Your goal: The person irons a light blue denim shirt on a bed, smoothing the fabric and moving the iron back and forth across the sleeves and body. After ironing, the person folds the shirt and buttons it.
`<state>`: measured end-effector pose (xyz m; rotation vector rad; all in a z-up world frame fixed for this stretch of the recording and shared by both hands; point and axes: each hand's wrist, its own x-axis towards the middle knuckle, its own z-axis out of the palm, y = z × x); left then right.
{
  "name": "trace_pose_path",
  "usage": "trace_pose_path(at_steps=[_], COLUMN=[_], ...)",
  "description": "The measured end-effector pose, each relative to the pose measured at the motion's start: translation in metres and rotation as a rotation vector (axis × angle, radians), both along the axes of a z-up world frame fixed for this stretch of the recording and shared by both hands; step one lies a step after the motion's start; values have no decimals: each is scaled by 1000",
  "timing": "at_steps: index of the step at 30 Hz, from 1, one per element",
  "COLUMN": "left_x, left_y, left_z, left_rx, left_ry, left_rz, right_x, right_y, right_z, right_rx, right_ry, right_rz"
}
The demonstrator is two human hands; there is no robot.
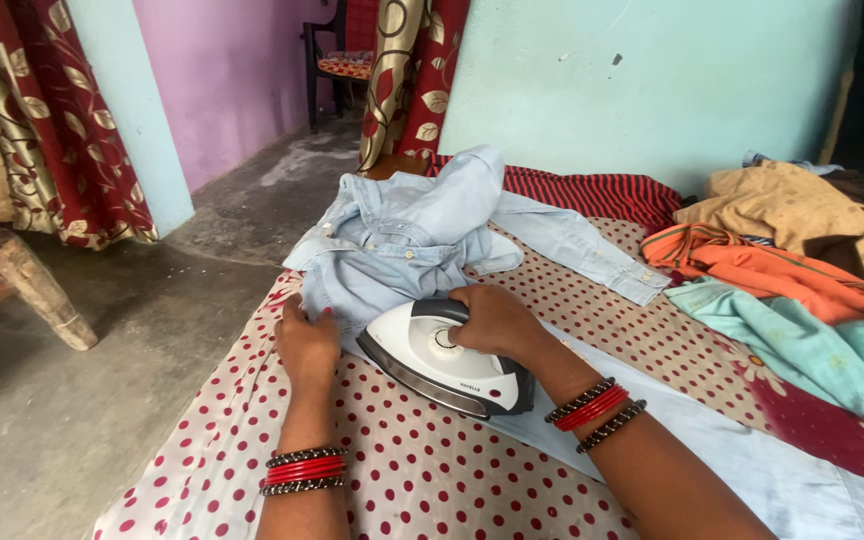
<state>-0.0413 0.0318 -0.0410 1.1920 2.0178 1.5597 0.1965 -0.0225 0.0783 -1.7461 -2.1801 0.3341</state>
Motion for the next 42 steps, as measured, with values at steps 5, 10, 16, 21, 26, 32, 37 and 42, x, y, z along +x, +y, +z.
trace_pose_path(at_steps=[5, 10, 16, 21, 26, 32, 37, 42], left_x=[-1, -3, -5, -5, -8, 0, 10, 13], left_y=[4, 2, 1, -5, -16, -24, -16, -3], left_z=[-3, 0, 0, 6, 15, 18, 15, 1], left_rx=[31, 20, 53, 78, 17, -54, -256, -265], left_ry=[-146, -229, -255, -407, -384, -85, -35, 21], left_rz=[-71, -96, -99, -127, -124, -185, -286, -303], right_x=[-11, -14, -11, -7, 0, 17, 76, 170], right_y=[7, 18, 22, 13, -10, -59, -117, -168], right_z=[1, -1, -3, -2, -1, 4, 14, 48], right_rx=[-16, 42, -17, -89, -115, -141, -203, -305], right_ry=[10, -6, 22, 15, -4, -82, -108, -87], right_rz=[43, 138, 158, 148, 157, 194, 116, -496])
